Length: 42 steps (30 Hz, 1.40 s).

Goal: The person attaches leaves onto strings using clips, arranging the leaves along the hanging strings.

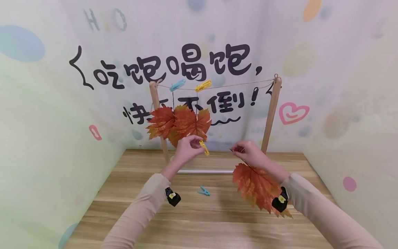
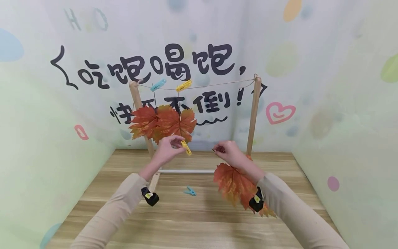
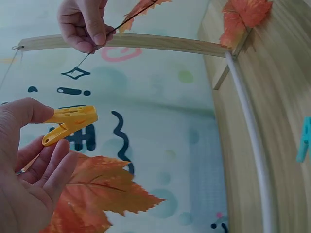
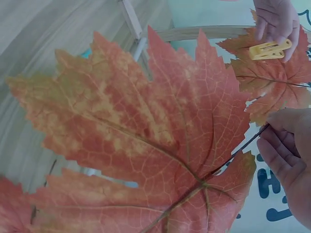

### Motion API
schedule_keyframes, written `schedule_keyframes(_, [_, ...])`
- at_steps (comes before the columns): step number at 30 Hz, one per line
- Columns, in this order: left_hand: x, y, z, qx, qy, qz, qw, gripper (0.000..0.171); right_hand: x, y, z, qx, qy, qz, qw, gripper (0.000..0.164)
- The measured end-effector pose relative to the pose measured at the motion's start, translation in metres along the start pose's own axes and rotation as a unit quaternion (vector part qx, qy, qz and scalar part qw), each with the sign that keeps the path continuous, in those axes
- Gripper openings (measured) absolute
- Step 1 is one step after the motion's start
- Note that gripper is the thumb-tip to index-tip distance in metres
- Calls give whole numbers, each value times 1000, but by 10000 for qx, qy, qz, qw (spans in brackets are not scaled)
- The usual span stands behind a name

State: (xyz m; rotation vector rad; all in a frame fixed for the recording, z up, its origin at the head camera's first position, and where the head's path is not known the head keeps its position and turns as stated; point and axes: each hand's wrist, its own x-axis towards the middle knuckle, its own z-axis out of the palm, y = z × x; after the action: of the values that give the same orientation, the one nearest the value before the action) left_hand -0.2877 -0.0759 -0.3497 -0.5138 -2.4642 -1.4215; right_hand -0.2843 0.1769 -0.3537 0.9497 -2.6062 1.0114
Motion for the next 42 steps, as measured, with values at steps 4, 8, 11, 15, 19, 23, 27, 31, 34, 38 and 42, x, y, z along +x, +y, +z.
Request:
schedule_keyframes(4, [7, 10, -7, 79, -137, 34, 9999, 28, 5, -6, -8, 26, 41, 176, 9998, 7])
schedule_keyframes(8, [14, 19, -13, 178, -238, 87, 9995, 27, 10, -10, -15, -8, 70, 285, 9996, 9])
schedule_keyframes(11, [19, 27, -18, 241, -299, 181, 9991, 28, 14, -12, -20, -65, 124, 277, 9995, 10])
schedule_keyframes(15, [26, 39, -25, 338, -448, 234, 9981, 29, 21, -15, -25, -72, 228, 238, 9994, 10])
schedule_keyframes(19, [33, 50, -31, 358, -550, 251, 9975, 29, 27, -17, -29, -45, 304, 242, 9992, 9])
schedule_keyframes(23, [39, 60, -41, 155, -578, 347, 9976, 30, 33, -22, -34, -89, 390, 244, 9989, 9])
schedule_keyframes(27, [44, 70, -50, 43, -592, 410, 9974, 31, 38, -27, -38, -199, 559, 205, 9980, 10])
schedule_keyframes(31, [49, 80, -58, 69, -654, 503, 9966, 32, 44, -32, -41, -322, 964, 153, 9947, 10])
schedule_keyframes(34, [53, 87, -63, 158, -708, 579, 9957, 31, 47, -34, -43, -376, 1238, 151, 9915, 9])
schedule_keyframes(38, [60, 98, -68, 229, -757, 640, 9948, 29, 53, -39, -46, -300, 1381, 232, 9897, 10])
schedule_keyframes(42, [65, 108, -73, 221, -736, 655, 9949, 30, 57, -45, -48, -258, 1479, 323, 9881, 11])
